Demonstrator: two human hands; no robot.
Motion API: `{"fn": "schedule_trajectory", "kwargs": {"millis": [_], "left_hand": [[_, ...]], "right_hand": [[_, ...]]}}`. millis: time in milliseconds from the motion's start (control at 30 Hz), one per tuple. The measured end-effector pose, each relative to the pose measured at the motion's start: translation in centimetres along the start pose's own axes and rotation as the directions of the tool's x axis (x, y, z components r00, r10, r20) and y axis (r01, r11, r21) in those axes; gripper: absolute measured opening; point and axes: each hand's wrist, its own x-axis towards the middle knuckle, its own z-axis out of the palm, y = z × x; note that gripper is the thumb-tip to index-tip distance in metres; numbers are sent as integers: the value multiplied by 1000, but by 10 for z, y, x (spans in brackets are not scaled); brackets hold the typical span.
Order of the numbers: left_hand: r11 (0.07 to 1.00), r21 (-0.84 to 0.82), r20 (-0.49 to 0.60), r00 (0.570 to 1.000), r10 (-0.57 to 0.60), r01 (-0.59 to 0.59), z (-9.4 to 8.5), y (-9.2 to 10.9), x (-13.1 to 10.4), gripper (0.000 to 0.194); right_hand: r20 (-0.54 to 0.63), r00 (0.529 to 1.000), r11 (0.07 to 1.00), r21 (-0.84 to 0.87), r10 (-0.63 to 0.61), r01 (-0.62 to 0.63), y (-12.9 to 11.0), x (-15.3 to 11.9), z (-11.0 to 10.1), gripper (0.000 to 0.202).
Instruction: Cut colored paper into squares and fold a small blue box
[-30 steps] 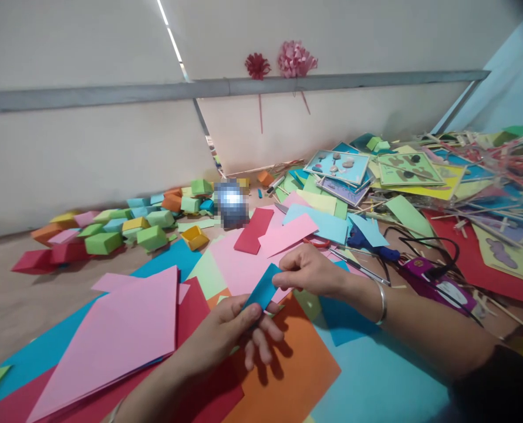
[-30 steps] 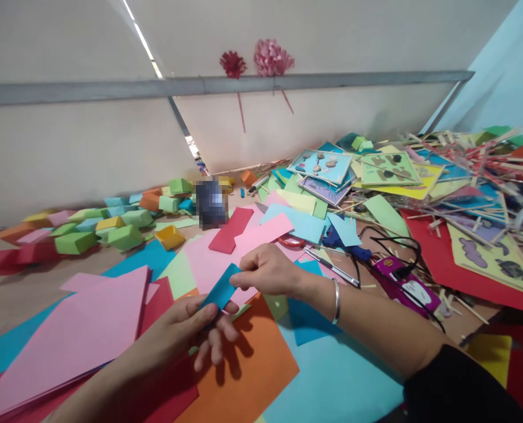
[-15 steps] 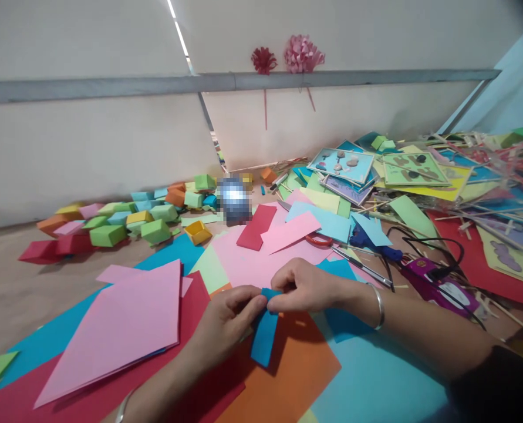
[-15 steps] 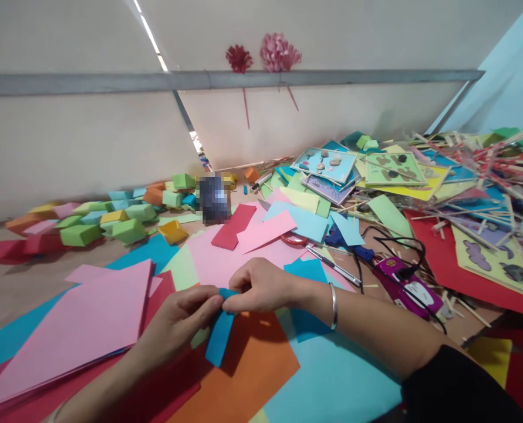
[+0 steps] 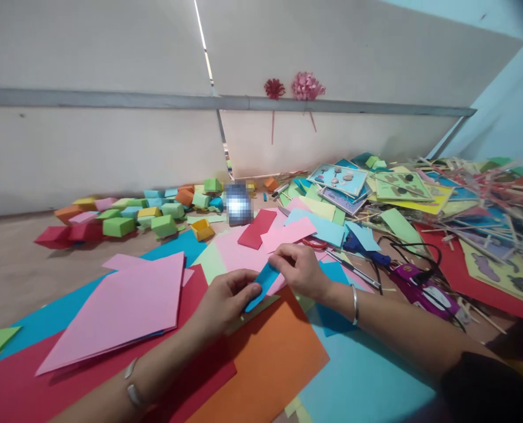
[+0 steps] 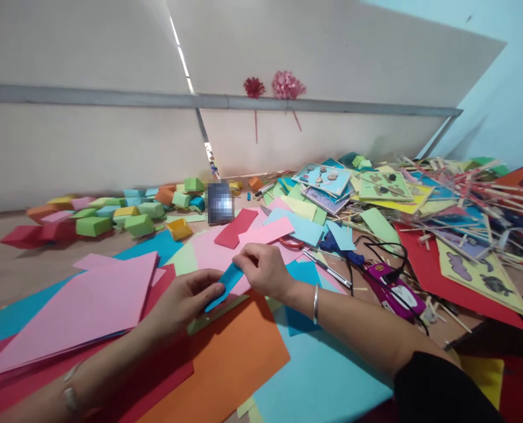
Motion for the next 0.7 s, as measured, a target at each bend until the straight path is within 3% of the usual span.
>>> {"fn": "schedule_trajectory", "kwargs": {"millis": [167,267,400,500,600,633,700], "left_hand": [[979,-174,-47,992,-120,110,0,-5,1,53],[971,-219,-36,993,-110,100,3,-8,0,58],[997,-22,-140,987,73,-77,5,-6,-3,46],[970,186,-83,981,177,-159,7,-4,-8,44],[898,391,-80,964,253,-203,8,-5,-11,57],[879,426,-110,952,285,-214,8,-6,-11,64],[875,419,-160,929,334,-243,7,-8,-9,61]], "right_hand": [[90,986,927,337,143,-166,14,0,4,34],[147,977,879,432,155,-204,14,-5,8,29],[114,992,909,406,47,-90,8,-13,17,33],[84,996,935,353,11,-40,7,-18,22,36],[55,998,968,250,-3,-11,8,-20,24,40],[46,999,975,222,-19,8,8,-21,24,40],[36,998,980,194,-47,39,9,-21,22,35]]}}
